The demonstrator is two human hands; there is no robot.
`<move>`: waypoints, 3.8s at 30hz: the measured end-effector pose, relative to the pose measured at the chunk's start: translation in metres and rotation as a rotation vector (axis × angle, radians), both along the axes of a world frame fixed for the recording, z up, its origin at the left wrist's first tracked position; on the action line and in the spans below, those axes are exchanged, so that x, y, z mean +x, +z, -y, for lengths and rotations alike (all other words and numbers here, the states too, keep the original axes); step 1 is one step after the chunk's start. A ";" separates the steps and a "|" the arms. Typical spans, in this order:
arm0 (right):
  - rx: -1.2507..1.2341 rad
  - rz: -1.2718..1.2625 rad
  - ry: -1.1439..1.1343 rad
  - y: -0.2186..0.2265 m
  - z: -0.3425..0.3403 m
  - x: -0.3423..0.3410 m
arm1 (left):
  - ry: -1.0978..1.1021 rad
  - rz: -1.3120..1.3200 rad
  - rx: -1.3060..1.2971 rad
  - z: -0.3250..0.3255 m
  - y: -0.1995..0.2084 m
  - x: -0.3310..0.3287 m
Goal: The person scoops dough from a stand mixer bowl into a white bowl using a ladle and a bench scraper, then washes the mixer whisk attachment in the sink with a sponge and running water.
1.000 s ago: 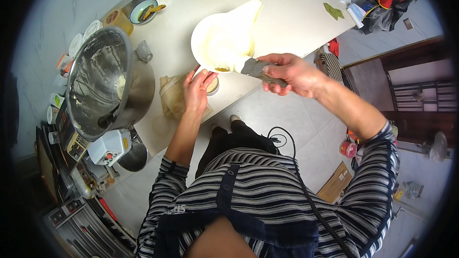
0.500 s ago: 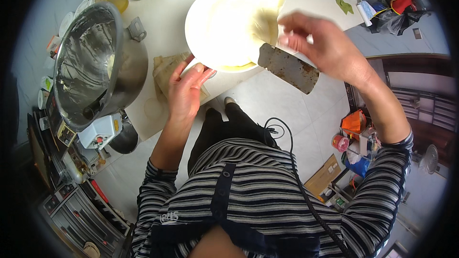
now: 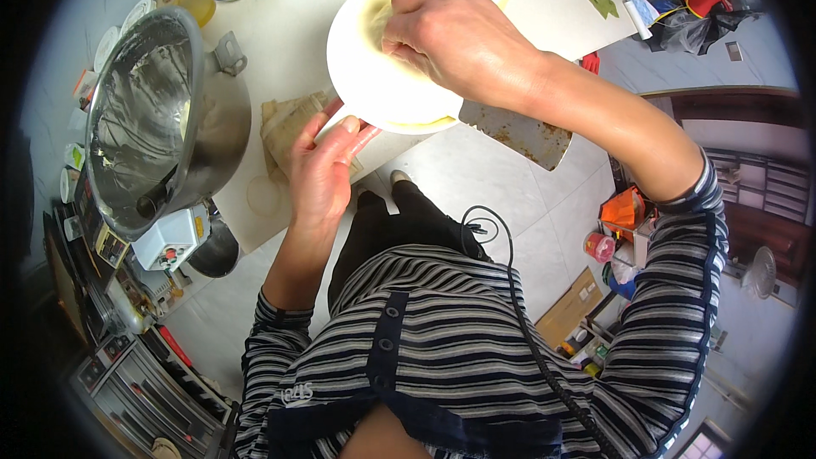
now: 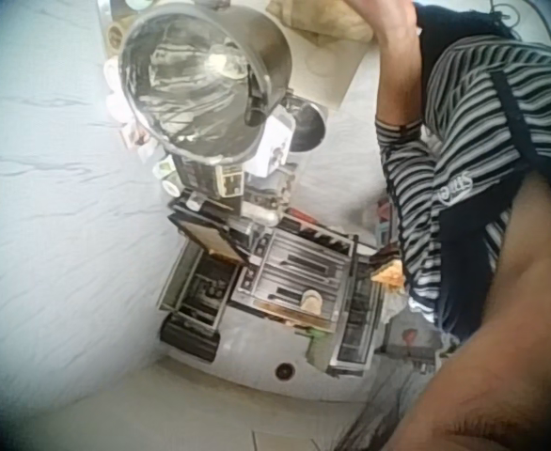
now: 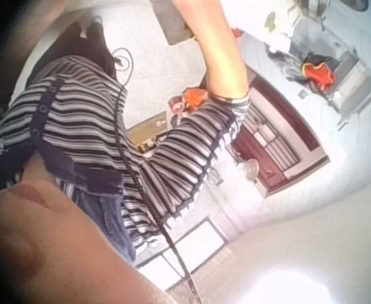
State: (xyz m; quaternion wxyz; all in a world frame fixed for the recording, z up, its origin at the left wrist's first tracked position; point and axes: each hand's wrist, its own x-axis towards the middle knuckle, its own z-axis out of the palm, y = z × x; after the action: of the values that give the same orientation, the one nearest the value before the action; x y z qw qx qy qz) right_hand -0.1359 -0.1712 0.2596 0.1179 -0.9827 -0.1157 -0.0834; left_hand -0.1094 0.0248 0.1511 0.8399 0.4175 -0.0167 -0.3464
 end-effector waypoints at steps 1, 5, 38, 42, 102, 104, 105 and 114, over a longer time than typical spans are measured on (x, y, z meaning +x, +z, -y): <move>-0.005 -0.013 -0.003 -0.002 0.000 0.001 | -0.002 -0.002 0.001 0.000 0.000 0.000; 0.000 -0.048 -0.009 -0.006 -0.001 0.001 | -0.017 -0.001 -0.002 -0.001 -0.003 0.000; 1.478 -0.671 -0.491 0.006 0.028 -0.008 | -0.098 -0.082 -0.003 0.013 -0.009 0.010; 1.584 -0.632 -0.444 0.007 0.027 -0.012 | -0.084 -0.075 0.002 0.015 -0.009 0.011; 1.179 -1.229 -0.537 -0.060 0.336 -0.046 | 0.356 0.032 0.015 0.273 -0.104 -0.043; 0.870 -1.219 -0.464 -0.048 0.310 -0.039 | 0.351 -0.038 -0.014 0.257 -0.105 -0.040; 0.686 -1.191 -0.374 -0.035 0.304 -0.037 | 0.331 -0.079 -0.033 0.250 -0.107 -0.041; -0.949 -0.007 0.716 0.092 0.269 -0.010 | 0.121 -0.075 -0.059 0.184 -0.098 -0.012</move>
State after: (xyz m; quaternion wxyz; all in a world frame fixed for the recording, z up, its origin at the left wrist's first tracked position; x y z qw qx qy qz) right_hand -0.1458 -0.4399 0.3517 -0.3130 -0.8282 -0.4642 0.0256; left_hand -0.1214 -0.1596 0.0531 0.8712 0.3797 0.0299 -0.3098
